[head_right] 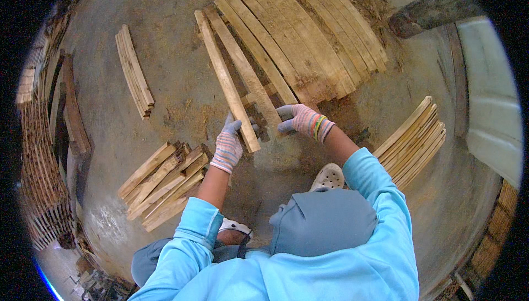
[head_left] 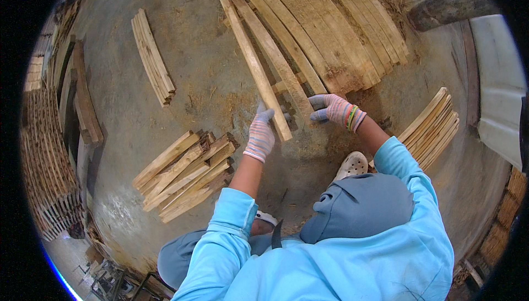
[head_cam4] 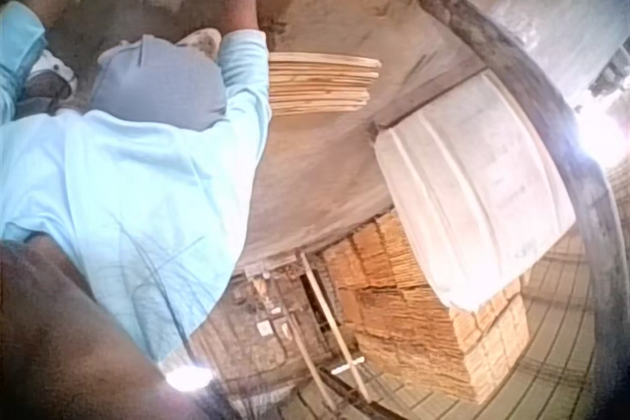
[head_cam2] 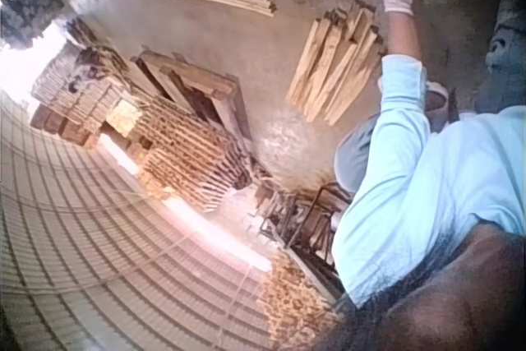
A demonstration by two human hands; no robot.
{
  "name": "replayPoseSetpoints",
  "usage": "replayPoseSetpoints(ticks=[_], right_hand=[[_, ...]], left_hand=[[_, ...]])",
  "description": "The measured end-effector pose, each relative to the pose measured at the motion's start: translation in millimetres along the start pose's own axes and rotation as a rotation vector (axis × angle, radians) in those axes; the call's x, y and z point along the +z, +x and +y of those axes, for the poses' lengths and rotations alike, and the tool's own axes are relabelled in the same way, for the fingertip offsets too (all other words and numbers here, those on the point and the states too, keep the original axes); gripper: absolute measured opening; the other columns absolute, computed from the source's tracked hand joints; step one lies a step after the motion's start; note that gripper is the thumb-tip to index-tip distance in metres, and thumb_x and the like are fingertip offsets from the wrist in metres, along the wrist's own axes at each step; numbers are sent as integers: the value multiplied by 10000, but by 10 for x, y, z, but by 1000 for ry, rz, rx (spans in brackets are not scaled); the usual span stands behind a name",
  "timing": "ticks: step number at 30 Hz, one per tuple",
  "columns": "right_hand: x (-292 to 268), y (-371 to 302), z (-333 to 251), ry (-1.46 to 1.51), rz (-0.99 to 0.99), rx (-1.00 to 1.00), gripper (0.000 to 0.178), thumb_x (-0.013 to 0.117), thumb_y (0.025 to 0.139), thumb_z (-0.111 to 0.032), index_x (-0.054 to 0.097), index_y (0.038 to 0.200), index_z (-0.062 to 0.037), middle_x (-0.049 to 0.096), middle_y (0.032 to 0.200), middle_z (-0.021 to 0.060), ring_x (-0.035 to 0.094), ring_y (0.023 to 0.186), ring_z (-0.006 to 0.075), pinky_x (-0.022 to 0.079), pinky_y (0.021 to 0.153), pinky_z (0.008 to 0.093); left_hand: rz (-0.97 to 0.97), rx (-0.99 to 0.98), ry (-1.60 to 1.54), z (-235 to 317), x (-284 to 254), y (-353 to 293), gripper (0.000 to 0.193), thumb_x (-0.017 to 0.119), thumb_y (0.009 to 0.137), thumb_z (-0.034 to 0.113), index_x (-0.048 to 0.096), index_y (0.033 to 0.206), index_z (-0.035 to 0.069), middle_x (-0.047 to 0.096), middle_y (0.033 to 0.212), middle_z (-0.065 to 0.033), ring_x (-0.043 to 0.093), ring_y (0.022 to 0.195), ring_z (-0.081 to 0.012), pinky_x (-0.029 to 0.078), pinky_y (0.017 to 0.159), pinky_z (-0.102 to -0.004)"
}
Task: The person sorts and stacks thin wooden planks on the floor in a workshop. They pick up planks one by one, align them, and place them into neat piles, then lift a completed stack and move it to a larger pile.
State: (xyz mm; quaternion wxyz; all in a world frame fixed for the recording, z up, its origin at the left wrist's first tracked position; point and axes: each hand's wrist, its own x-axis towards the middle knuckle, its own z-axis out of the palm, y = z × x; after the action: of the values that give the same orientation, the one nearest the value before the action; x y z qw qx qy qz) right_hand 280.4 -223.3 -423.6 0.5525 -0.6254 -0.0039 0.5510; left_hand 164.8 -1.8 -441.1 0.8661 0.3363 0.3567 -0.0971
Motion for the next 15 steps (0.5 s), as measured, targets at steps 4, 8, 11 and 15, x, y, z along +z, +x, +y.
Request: replayPoseSetpoints(ticks=[4,8,11,15], right_hand=[[-25,23,72,15,6,24,552,774,799,-12,610,1326,-20,709,1173,88,673,1006,209,556,873,353],[-46,143,166,-93,5,-11,514,770,813,-97,621,1298,-16,704,1172,98,664,1030,217,543,884,375],[-20,367,127,-302,94,-154,507,751,820,-167,617,1279,2,703,1152,125,659,1036,233,530,894,384],[66,733,-132,-498,136,-234,508,716,827,-191,604,1280,12,699,1129,155,658,1022,256,527,888,384]], left_hand=[[-25,-11,10,-32,-24,50,669,462,961,69,242,1586,166,587,1251,-144,645,1039,-322,548,913,-487],[48,65,172,-109,-48,116,654,514,953,92,270,1559,85,587,1183,-134,619,1011,-269,525,907,-435],[66,116,359,-145,-21,154,612,542,967,101,308,1533,97,581,1201,-125,607,1036,-258,525,892,-435],[33,-23,503,-181,62,121,540,623,946,104,440,1449,40,619,1255,-118,583,1100,-224,461,967,-348]])
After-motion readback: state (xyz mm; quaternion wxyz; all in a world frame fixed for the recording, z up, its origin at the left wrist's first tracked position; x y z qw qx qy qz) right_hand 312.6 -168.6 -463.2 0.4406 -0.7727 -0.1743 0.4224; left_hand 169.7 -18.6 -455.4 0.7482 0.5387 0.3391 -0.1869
